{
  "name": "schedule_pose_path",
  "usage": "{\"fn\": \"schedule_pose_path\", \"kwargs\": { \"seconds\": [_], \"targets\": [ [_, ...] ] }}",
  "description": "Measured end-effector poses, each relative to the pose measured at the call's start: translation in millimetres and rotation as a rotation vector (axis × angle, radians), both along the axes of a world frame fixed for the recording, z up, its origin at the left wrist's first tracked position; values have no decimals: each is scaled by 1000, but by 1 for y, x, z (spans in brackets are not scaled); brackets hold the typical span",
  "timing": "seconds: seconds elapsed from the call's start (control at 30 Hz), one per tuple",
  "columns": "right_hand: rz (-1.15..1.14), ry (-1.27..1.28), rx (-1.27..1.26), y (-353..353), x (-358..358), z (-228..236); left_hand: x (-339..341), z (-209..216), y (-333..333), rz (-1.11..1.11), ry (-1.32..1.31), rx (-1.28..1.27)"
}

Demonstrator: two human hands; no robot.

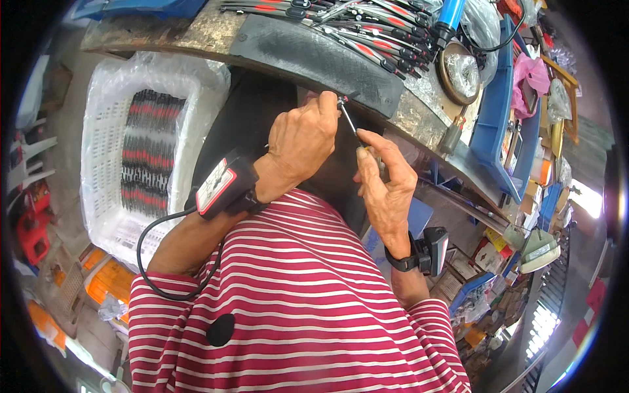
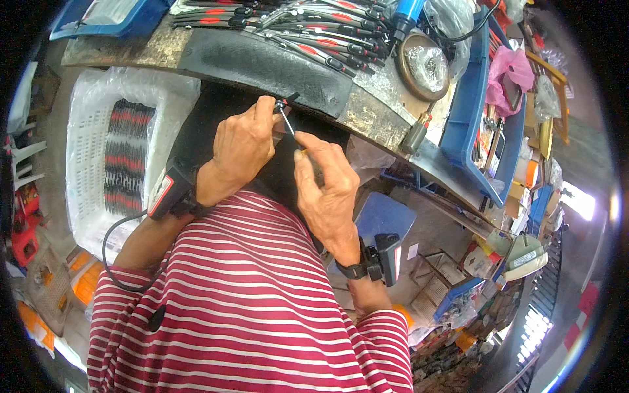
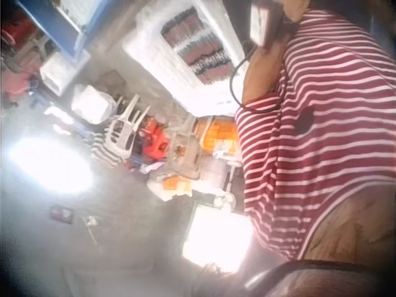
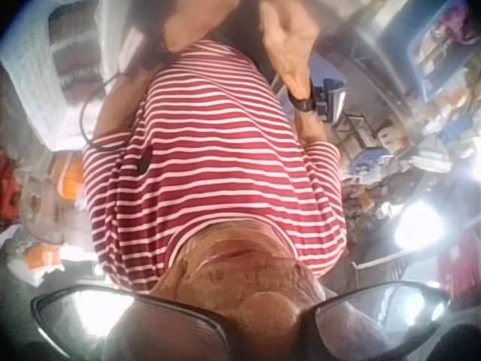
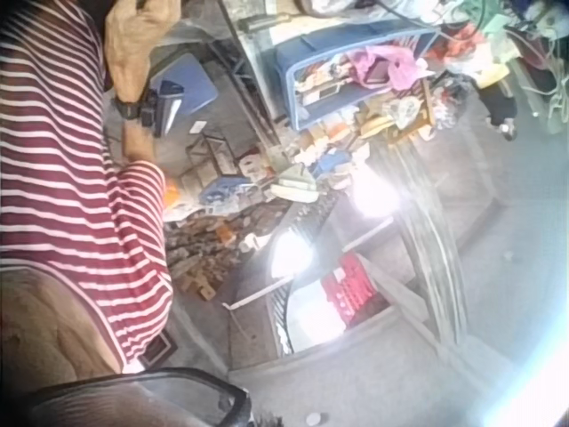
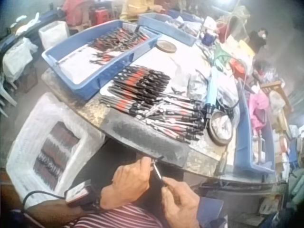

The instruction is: The person assembles screwdrivers by inserting a small red component into the handle and securing it with a screwdriver. They then use a blue heat gun to apply heat to the handle area. The process is repeated for multiple screwdrivers, with finished units placed into a white basket.

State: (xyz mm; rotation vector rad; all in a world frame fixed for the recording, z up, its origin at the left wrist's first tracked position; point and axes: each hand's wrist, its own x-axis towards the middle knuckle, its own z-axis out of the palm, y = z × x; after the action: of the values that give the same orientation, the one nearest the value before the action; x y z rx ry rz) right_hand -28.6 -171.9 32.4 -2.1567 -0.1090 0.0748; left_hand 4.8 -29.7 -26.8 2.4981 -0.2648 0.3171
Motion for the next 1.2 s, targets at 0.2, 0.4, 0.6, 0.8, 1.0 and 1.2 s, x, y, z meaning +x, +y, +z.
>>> {"fn": "schedule_pose_path", "kwargs": {
  "seconds": [0.2,0.4,0.6,0.8,1.0,1.2],
  "targets": [
    [150,-198,-245,0,5,2,1,0,1,-21,1,-17],
    [209,-172,-213,0,12,6,3,-1,0,-23,-6,-34],
    [90,57,-95,7,13,15,3,-1,-1,3,-18,-44],
    [-168,484,346,12,18,25,3,2,-3,32,42,-90],
    [-268,833,843,0,18,25,3,-1,-3,36,-21,-40],
    [-252,1053,1600,-10,16,1,2,-5,-4,51,-71,3]
  ]
}}
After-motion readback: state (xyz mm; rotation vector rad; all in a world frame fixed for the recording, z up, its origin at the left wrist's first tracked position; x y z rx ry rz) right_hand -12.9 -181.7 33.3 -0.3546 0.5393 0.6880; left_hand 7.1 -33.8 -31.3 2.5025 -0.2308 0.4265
